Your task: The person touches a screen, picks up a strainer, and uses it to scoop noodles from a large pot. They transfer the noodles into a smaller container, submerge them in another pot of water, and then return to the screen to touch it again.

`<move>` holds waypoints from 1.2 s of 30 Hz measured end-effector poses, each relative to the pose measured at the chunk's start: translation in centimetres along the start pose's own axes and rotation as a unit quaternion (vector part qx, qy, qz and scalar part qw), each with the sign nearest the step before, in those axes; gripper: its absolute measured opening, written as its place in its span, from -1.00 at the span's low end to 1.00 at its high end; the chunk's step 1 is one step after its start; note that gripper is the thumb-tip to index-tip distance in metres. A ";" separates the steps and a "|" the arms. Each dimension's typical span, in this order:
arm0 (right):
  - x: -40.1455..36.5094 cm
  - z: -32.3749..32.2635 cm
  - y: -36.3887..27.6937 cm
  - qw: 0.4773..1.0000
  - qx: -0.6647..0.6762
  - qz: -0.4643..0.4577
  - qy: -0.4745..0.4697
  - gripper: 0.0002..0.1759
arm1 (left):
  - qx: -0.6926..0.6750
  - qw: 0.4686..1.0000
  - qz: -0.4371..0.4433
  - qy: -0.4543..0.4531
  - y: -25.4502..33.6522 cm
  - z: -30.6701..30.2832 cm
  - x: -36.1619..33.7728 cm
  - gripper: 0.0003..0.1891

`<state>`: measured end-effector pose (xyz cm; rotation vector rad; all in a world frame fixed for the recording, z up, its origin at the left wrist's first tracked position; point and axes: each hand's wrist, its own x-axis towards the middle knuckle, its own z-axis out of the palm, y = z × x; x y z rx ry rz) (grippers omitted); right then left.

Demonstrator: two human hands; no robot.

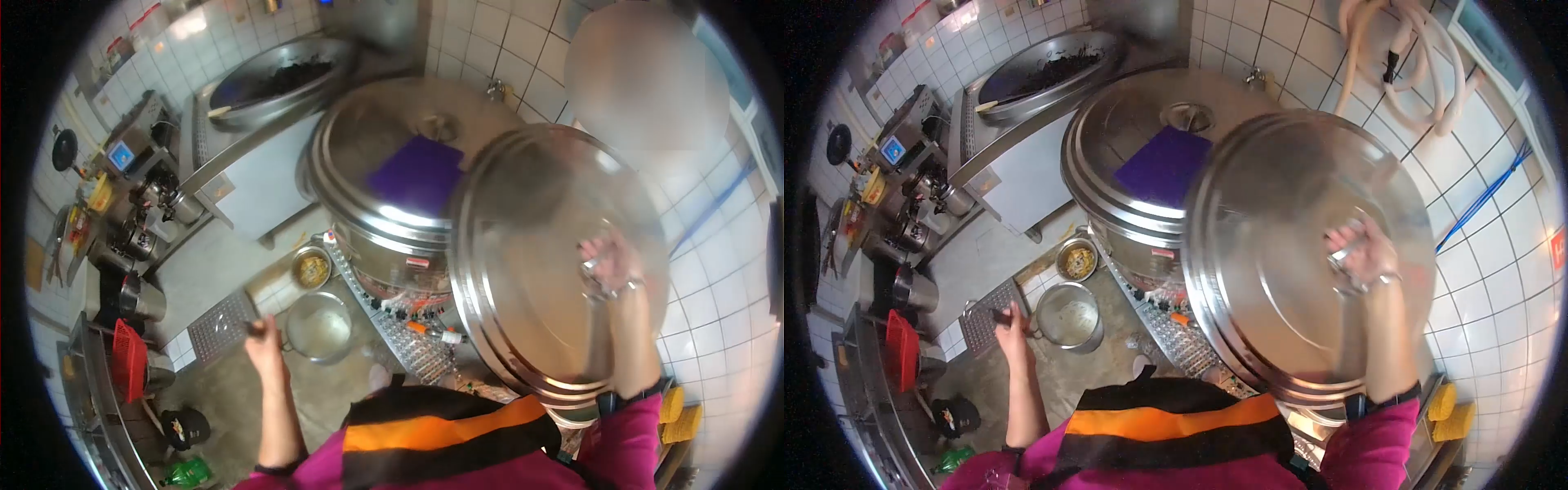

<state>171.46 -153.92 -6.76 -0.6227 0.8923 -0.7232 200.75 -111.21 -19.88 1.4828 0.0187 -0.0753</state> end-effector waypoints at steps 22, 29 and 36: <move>29.8 20.8 6.5 0.631 -0.708 -0.298 0.113 -0.62 | 0.100 0.988 -0.001 0.117 -0.9 -11.5 -0.7 -0.69; 8.2 14.8 6.2 0.843 0.246 -0.093 -0.470 -0.23 | 0.061 0.997 -0.032 0.023 -0.4 -6.4 0.5 -0.73; 3.0 13.1 10.2 0.659 0.439 -0.123 -0.598 -0.18 | 0.065 0.992 0.019 -0.103 -0.1 -1.4 1.5 -0.85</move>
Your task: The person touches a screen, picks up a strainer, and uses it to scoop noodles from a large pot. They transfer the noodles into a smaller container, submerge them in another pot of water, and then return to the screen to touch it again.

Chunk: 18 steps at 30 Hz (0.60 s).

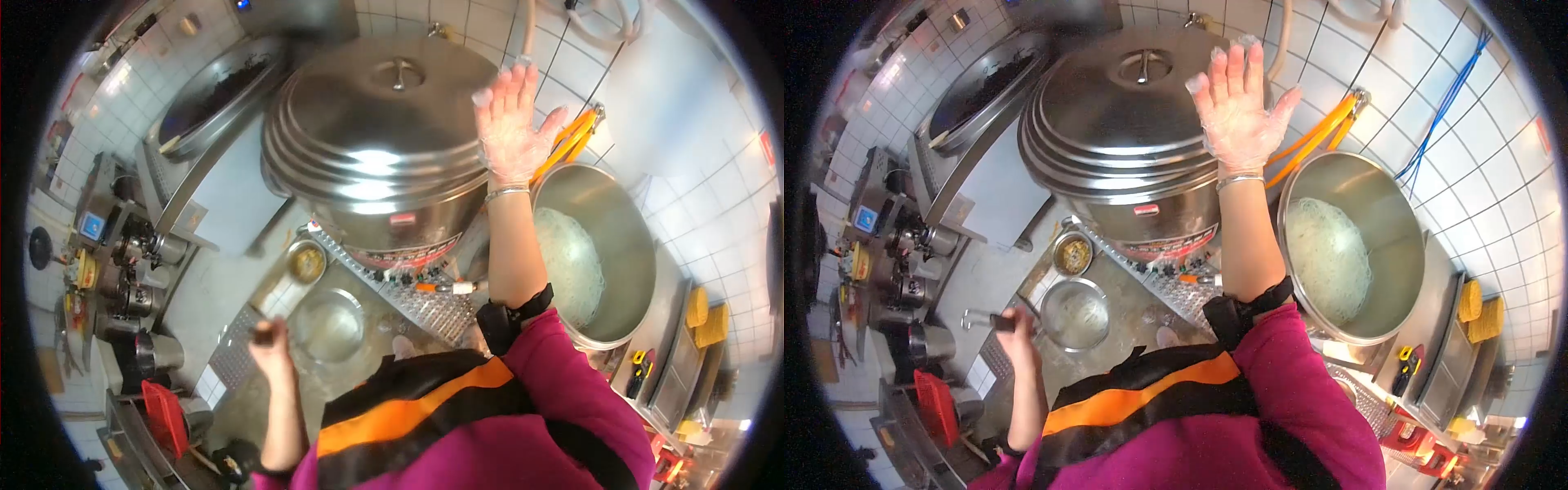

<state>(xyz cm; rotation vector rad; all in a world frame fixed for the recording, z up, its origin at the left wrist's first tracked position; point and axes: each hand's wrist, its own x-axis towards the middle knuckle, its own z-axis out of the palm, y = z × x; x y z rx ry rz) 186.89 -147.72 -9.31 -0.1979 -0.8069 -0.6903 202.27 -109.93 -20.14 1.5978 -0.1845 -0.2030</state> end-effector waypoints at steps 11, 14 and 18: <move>-2.8 -0.3 8.0 0.991 0.106 -0.080 0.009 -0.15 | 0.123 0.943 0.139 -0.277 5.8 10.7 -1.3 -0.89; -3.6 -1.0 8.6 0.990 0.100 -0.082 0.053 -0.07 | 0.104 0.933 0.150 -0.309 7.0 12.9 -1.6 -0.92; -4.5 -1.2 9.7 0.990 0.108 -0.065 0.068 -0.08 | 0.074 0.916 0.143 -0.367 7.3 14.2 -1.7 -0.74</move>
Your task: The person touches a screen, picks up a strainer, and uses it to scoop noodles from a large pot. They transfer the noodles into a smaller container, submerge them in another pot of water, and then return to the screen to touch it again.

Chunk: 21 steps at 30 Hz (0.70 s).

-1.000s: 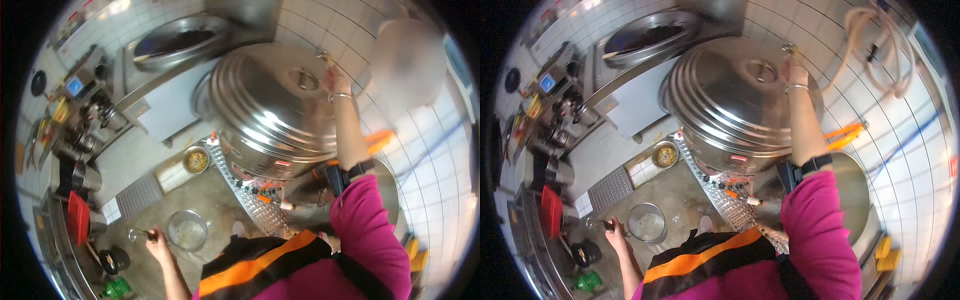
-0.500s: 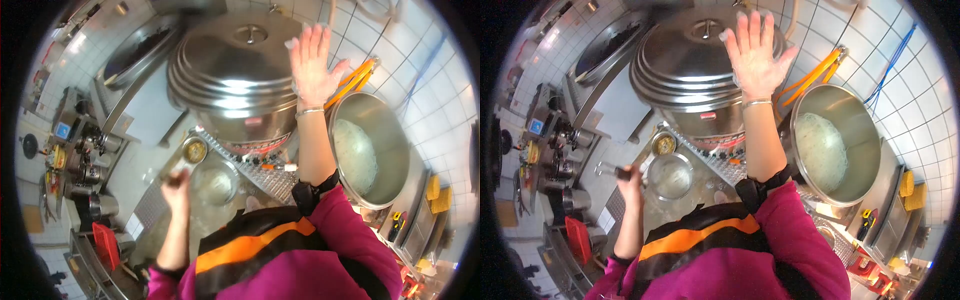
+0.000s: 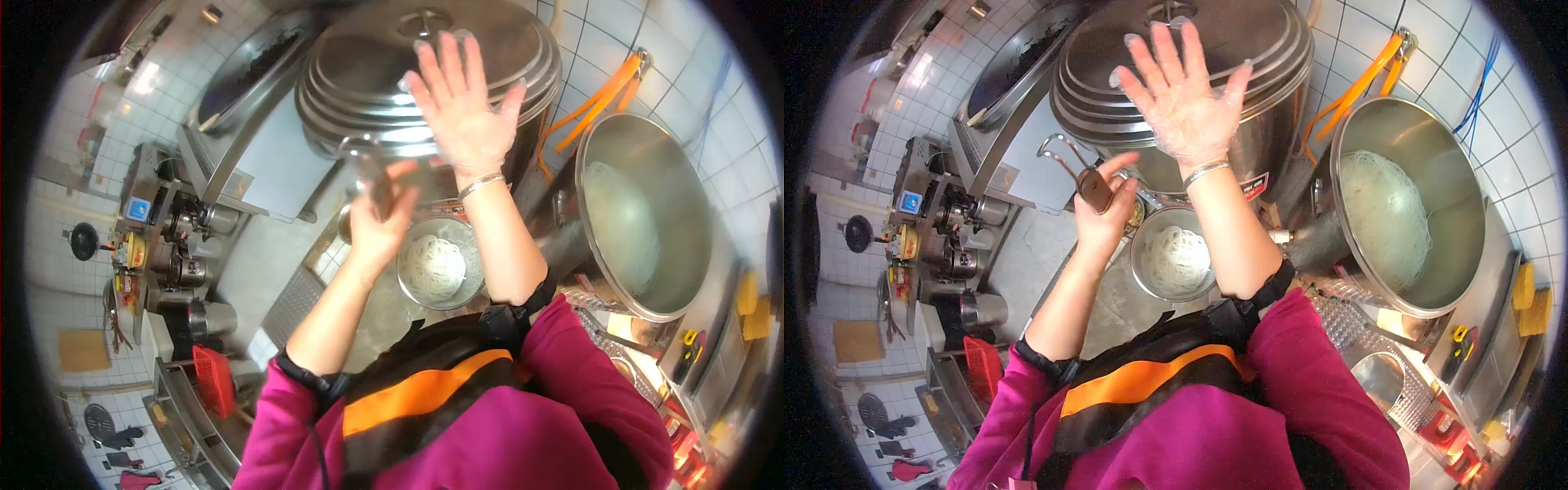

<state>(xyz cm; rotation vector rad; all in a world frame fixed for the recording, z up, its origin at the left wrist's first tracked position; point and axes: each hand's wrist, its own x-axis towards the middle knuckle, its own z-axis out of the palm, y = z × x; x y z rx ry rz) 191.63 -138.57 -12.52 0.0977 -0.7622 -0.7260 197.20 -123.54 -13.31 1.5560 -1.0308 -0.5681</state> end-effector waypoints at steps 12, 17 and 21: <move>-1.5 -0.1 2.1 0.999 0.032 0.034 -0.016 -0.10 | -0.053 0.987 0.038 0.149 -2.3 2.8 0.3 -0.96; 0.3 1.3 2.0 0.998 -0.065 -0.008 0.017 -0.13 | 0.059 0.987 0.106 0.109 -4.4 3.5 -0.7 -0.96; 0.6 -0.2 1.4 0.998 -0.027 -0.006 0.055 -0.18 | 0.064 0.988 0.074 0.118 -4.0 2.7 -0.1 -0.95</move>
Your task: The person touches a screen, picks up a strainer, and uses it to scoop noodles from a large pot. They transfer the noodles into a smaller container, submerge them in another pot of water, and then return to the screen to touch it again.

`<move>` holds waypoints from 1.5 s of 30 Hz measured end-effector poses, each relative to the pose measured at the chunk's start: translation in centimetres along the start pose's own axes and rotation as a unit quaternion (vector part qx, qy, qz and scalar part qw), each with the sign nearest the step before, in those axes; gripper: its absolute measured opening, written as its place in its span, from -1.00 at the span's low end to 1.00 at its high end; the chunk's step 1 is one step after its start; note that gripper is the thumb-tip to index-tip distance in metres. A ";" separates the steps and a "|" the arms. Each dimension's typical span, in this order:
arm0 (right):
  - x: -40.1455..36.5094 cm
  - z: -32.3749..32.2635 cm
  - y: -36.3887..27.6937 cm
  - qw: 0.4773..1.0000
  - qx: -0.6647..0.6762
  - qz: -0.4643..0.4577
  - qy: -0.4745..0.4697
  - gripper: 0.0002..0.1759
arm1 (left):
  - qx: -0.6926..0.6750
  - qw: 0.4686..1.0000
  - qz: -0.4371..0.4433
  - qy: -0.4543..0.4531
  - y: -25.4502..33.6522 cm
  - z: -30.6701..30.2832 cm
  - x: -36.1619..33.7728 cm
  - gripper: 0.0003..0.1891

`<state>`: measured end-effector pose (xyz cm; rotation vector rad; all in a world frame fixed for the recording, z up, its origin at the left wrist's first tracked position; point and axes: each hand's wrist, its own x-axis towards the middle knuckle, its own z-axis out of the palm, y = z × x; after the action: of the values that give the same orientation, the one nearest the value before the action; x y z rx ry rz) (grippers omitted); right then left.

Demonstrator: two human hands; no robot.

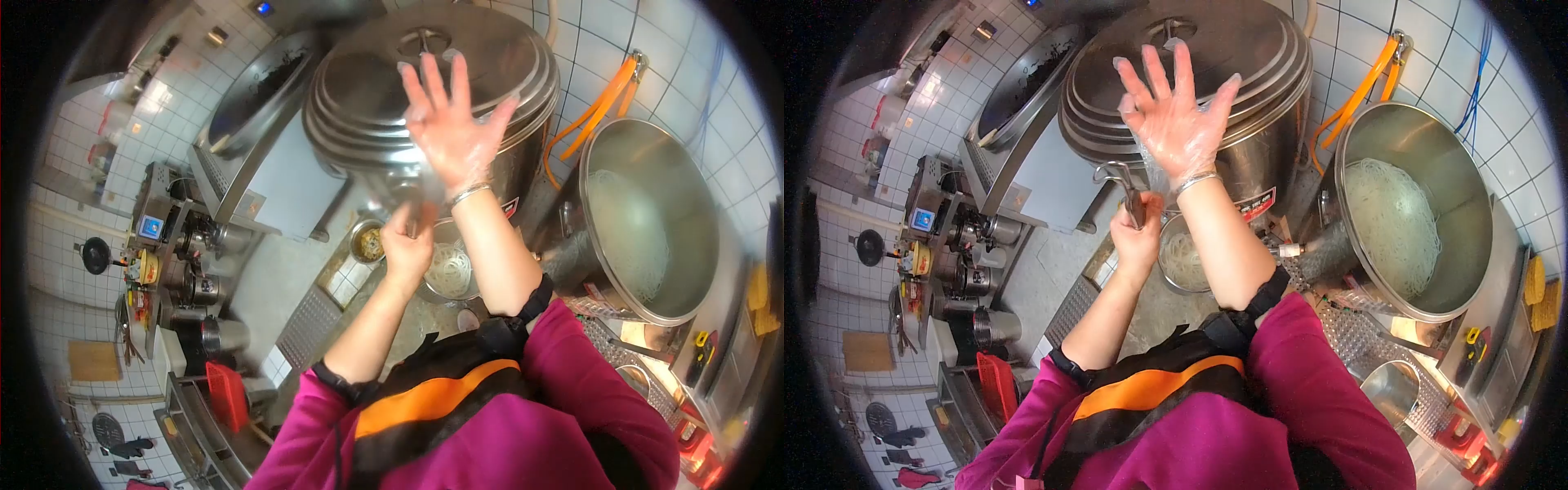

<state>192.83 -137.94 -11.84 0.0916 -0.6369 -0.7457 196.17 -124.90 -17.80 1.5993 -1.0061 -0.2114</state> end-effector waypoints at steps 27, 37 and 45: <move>1.6 -2.1 3.2 0.999 -0.005 0.024 -0.037 -0.15 | -0.015 0.999 -0.021 0.037 -3.6 -1.0 1.6 -0.90; 3.3 -3.5 2.4 0.994 0.082 0.057 0.039 -0.43 | -0.055 0.997 -0.048 0.029 -3.8 -1.3 2.1 -0.90; 3.3 -4.4 1.4 0.998 0.008 0.047 0.049 -0.43 | -0.049 0.998 -0.046 0.021 -4.9 -0.7 1.8 -0.89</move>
<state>197.95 -139.71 -13.31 0.1113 -0.5507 -0.6418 200.11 -125.88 -21.18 1.5553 -0.8779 -0.2849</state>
